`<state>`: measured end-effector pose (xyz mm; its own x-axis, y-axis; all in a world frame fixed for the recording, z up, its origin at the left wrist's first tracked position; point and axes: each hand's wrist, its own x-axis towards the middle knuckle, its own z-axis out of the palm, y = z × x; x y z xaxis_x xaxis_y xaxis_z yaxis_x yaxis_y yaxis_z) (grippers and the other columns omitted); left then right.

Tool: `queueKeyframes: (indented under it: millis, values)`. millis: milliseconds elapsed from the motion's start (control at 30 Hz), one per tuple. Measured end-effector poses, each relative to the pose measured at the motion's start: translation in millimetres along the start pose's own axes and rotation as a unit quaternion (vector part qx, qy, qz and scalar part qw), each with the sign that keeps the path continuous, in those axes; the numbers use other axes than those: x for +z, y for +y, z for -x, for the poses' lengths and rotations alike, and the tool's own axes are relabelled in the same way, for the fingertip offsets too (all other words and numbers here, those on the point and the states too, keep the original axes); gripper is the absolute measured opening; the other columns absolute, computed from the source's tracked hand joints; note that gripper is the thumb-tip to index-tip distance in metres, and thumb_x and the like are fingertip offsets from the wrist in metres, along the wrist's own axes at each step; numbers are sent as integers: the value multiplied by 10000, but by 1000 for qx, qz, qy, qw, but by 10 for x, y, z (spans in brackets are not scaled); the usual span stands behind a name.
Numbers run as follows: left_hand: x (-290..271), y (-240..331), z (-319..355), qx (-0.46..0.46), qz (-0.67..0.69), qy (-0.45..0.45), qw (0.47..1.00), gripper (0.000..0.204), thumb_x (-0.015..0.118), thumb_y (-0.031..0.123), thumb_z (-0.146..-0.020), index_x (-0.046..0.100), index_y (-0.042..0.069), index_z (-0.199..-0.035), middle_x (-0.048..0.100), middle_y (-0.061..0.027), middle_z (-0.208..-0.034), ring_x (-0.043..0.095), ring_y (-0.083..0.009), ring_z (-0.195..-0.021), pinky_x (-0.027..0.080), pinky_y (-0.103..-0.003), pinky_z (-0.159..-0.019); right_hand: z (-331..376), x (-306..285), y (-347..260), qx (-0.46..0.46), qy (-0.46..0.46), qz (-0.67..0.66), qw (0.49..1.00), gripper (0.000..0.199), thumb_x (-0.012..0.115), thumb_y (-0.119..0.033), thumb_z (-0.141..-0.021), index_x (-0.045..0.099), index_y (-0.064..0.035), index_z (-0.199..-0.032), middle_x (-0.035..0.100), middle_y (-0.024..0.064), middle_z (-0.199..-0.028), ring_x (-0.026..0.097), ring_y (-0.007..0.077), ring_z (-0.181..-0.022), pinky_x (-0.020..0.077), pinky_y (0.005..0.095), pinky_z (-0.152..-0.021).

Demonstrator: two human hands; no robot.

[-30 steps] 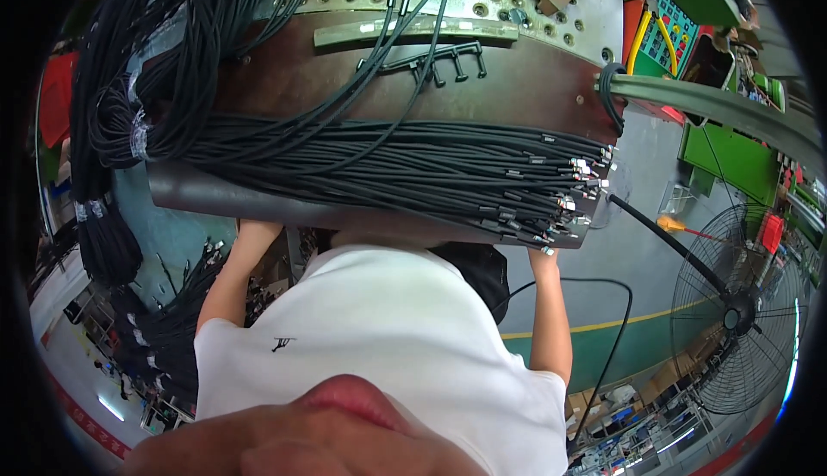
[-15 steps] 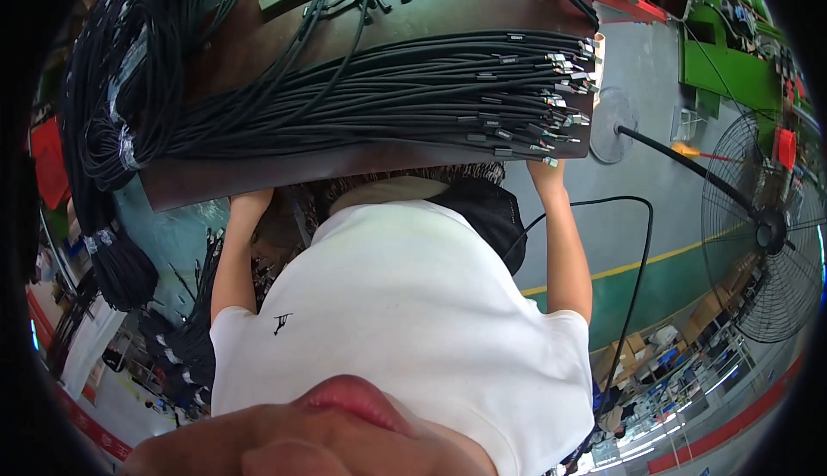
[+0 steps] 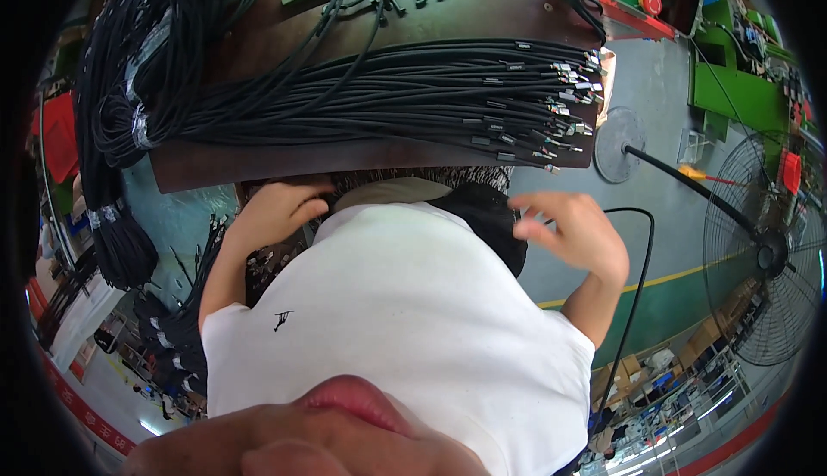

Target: The recorder is plugging several black electronic cables into a testing board on a factory workbench to check their functionality.

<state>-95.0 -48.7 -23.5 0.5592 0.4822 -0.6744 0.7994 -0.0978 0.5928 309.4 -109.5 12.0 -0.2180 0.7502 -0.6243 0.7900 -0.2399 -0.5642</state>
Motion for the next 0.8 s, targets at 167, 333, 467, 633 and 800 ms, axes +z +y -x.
queueKeyframes:
  millis: [167,333,467,633,800]
  values:
    - [-207,479,-134,332,52,89,938,433,600,295,-938,581,-2,-1252,612,-161,-1266,587,-348,-1153,474,-414,-974,-692,-427,-557,-258,272,-52,926,229,690,-189,-876,675,-43,-1051,693,113,-994,673,271,-935,532,349,-766]
    - [-152,1018,-1044,408,-178,369,816,719,630,513,-838,512,-6,-1321,503,-164,-1385,456,-328,-1284,377,-497,-1050,-1956,-548,-815,-417,348,300,784,332,645,-220,-903,603,-114,-1214,610,84,-1189,592,287,-1085,487,357,-916]
    - [-233,752,-868,199,-285,403,847,1066,645,739,-647,452,-24,-1366,456,-203,-1411,393,-375,-1338,323,-576,-1058,-2013,-641,-691,-385,342,295,805,389,701,-300,-845,584,-97,-1156,586,85,-1125,581,309,-1042,479,380,-899]
    - [-746,-58,-270,125,-352,352,859,967,722,569,-679,430,-15,-1393,419,-198,-1457,384,-377,-1357,350,-446,-1096,-1291,-767,-260,-235,383,222,865,410,774,-284,-782,621,-70,-1096,598,86,-1057,602,287,-925,508,379,-793]
    - [-1105,-278,-412,148,-382,407,816,708,690,559,-698,587,139,-1260,552,-29,-1299,510,-269,-1179,425,-389,-966,-515,-1003,638,-151,627,209,735,438,818,-280,-773,659,-50,-1111,606,100,-1102,610,256,-954,511,352,-830]
